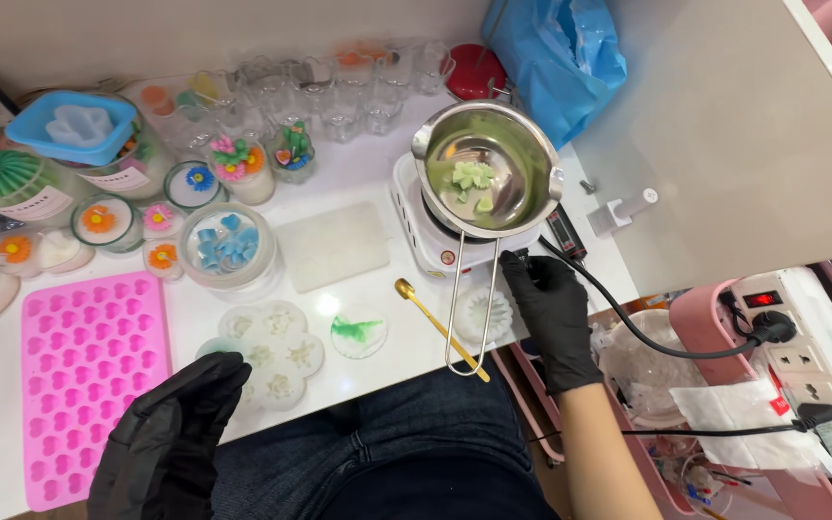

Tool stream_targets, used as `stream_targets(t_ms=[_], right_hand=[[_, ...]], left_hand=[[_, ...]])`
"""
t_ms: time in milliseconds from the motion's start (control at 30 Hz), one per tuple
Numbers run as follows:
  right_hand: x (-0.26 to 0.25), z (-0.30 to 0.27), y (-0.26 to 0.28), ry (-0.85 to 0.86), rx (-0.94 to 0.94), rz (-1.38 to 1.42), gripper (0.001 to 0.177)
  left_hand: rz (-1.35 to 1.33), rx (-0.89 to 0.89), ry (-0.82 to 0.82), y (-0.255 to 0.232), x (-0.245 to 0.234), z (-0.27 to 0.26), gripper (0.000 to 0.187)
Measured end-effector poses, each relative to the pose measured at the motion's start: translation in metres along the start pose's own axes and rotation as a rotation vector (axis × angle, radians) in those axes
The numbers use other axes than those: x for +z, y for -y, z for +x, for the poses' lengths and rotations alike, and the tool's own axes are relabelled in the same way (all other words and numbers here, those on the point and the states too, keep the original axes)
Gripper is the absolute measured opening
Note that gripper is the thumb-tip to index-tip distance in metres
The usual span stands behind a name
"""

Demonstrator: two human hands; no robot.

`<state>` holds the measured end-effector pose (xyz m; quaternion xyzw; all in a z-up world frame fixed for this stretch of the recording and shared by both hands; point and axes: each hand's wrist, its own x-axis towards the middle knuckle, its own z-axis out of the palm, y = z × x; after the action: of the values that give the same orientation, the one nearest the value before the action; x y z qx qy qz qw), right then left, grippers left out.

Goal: The recorder is making decorative candles by melting wax and using various molds.

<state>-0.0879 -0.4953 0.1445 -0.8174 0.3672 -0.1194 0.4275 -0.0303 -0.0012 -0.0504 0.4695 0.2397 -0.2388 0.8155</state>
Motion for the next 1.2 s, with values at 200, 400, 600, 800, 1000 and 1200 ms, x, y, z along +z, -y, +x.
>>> stream_targets(t_ms=[200,400,600,800,1000,1200], right_hand=[[0.005,0.003,-0.011,-0.037,0.016,-0.041,0.047],[0.008,0.016,-0.052,0.04,-0.173,0.152,0.043],[0.008,0.022,-0.056,-0.02,-0.251,0.145,0.043],[0.009,0.021,-0.055,0.079,0.036,0.211,0.033],[0.014,0.035,-0.102,0.162,-0.247,0.161,0.033],[-0.016,-0.045,-0.006,0.147,-0.188,0.133,0.036]], left_hand=[[0.152,-0.003,0.042,0.031,-0.046,0.046,0.054],[0.35,0.084,-0.028,0.056,-0.077,0.084,0.038],[0.273,0.136,-0.088,0.031,-0.09,0.079,0.035],[0.236,0.581,-0.131,-0.112,0.159,-0.184,0.041],[0.571,1.256,-0.362,-0.144,0.113,-0.186,0.034],[1.052,1.526,-0.812,-0.211,0.048,-0.152,0.091]])
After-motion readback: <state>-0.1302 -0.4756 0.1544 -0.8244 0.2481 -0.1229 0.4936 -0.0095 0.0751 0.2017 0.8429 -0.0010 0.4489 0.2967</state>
